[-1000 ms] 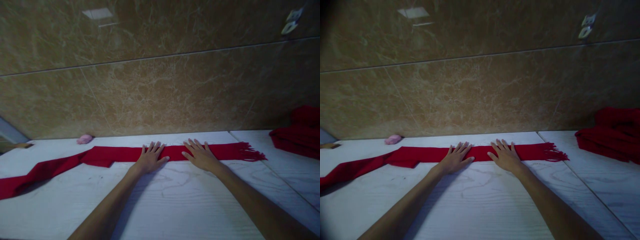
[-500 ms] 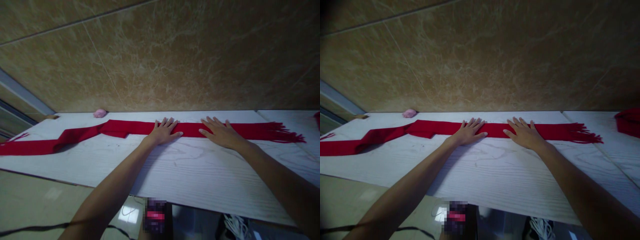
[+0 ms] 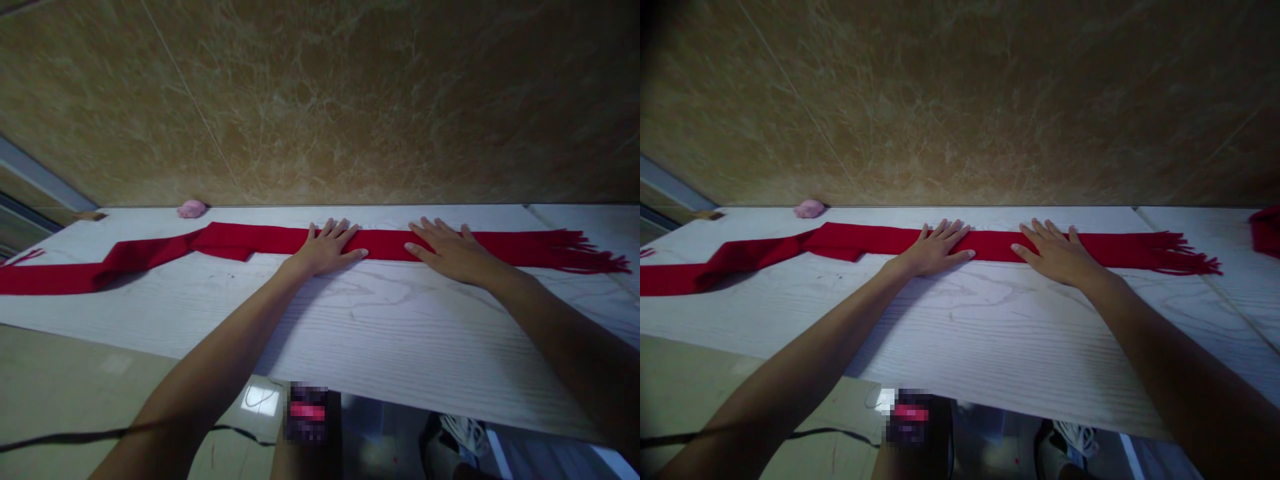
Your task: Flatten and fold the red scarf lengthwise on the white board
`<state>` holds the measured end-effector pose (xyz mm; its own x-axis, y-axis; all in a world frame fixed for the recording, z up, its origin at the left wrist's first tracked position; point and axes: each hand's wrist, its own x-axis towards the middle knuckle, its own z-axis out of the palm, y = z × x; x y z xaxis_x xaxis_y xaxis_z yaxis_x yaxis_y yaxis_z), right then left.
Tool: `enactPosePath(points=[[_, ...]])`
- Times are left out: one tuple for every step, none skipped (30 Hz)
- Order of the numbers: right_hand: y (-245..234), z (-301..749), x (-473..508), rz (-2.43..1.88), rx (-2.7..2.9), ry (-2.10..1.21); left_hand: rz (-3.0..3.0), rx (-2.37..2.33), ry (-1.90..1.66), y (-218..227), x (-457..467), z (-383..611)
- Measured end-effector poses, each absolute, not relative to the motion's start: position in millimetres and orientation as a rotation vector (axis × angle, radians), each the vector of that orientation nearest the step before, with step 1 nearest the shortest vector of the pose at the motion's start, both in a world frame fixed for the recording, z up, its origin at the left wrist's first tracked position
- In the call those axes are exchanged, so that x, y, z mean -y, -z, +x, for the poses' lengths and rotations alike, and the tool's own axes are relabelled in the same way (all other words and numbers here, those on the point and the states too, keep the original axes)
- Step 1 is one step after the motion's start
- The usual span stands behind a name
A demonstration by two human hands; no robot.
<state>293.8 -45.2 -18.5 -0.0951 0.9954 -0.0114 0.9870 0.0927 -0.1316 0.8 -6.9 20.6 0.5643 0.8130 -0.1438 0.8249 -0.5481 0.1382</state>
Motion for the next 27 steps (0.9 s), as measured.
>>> enactPosePath(points=[[18.5, 294.2, 44.9, -2.055, 2.264, -0.168, 2.603, -1.384, 0.101, -21.3, 7.3, 1.2], [18.3, 294.2, 44.8, -2.055, 2.266, -0.171, 2.603, -1.386, 0.105, -21.7, 7.5, 1.5], [17.8, 294.0, 45.0, -2.058, 2.268, -0.171, 2.603, -1.387, 0.105, -21.9, 7.5, 1.7], [17.2, 293.5, 45.3, -2.065, 2.27, -0.17, 2.603, -1.388, 0.104, -21.7, 7.3, 1.8], [16.5, 292.9, 45.7, -2.074, 2.27, -0.166, 2.602, -1.387, 0.101, -21.3, 7.0, 1.8], [15.7, 292.1, 46.3, -2.083, 2.268, -0.161, 2.602, -1.387, 0.097, -20.7, 6.7, 1.8], [14.9, 291.4, 47.0, -2.087, 2.266, -0.154, 2.602, -1.385, 0.094, -20.1, 6.4, 1.6], [14.1, 290.6, 47.7, -2.086, 2.266, -0.145, 2.603, -1.383, 0.09, -19.6, 6.1, 1.4], [13.3, 289.8, 48.4, -2.084, 2.265, -0.136, 2.604, -1.381, 0.087, -19.2, 6.0, 1.2], [12.5, 289.0, 49.2, -2.086, 2.263, -0.129, 2.607, -1.379, 0.083, -19.1, 6.1, 1.0], [11.7, 288.2, 49.9, -2.093, 2.26, -0.125, 2.608, -1.379, 0.082, -19.2, 6.3, 0.8], [11.0, 287.4, 50.5, -2.103, 2.256, -0.123, 2.609, -1.38, 0.081, -19.5, 6.6, 0.8], [10.4, 286.7, 51.0, -2.114, 2.25, -0.122, 2.608, -1.381, 0.083, -19.9, 7.0, 0.8], [9.9, 286.1, 51.5, -2.121, 2.243, -0.119, 2.607, -1.384, 0.087, -20.3, 7.4, 0.9], [9.5, 285.7, 51.8, -2.124, 2.238, -0.117, 2.605, -1.386, 0.09, -20.6, 7.8, 1.0], [9.2, 285.4, 51.9, -2.124, 2.236, -0.115, 2.602, -1.39, 0.089, -20.9, 8.2, 1.2], [9.0, 285.3, 51.9, -2.123, 2.236, -0.114, 2.598, -1.397, 0.082, -20.9, 8.5, 1.5], [9.0, 285.5, 51.8, -2.121, 2.237, -0.114, 2.592, -1.406, 0.07, -20.9, 8.8, 1.7], [9.1, 285.7, 51.5, -2.119, 2.236, -0.116, 2.585, -1.416, 0.058, -20.7, 9.0, 1.9], [9.3, 286.1, 51.2, -2.117, 2.234, -0.118, 2.579, -1.425, 0.049, -20.4, 9.1, 2.0], [9.6, 286.5, 50.8, -2.115, 2.231, -0.118, 2.577, -1.429, 0.043, -20.1, 9.0, 2.1], [10.1, 287.0, 50.3, -2.115, 2.227, -0.116, 2.579, -1.428, 0.045, -19.7, 8.8, 2.2], [10.7, 287.5, 49.9, -2.115, 2.223, -0.113, 2.584, -1.424, 0.05, -19.4, 8.5, 2.2], [11.3, 288.0, 49.5, -2.116, 2.222, -0.112, 2.589, -1.419, 0.058, -19.1, 8.1, 2.2], [11.9, 288.5, 49.1, -2.115, 2.224, -0.112, 2.593, -1.415, 0.066, -18.9, 7.7, 2.2], [12.5, 289.0, 48.7, -2.111, 2.229, -0.112, 2.596, -1.412, 0.071, -18.6, 7.3, 2.1], [13.1, 289.5, 48.3, -2.106, 2.234, -0.111, 2.597, -1.412, 0.074, -18.4, 6.9, 2.1]])
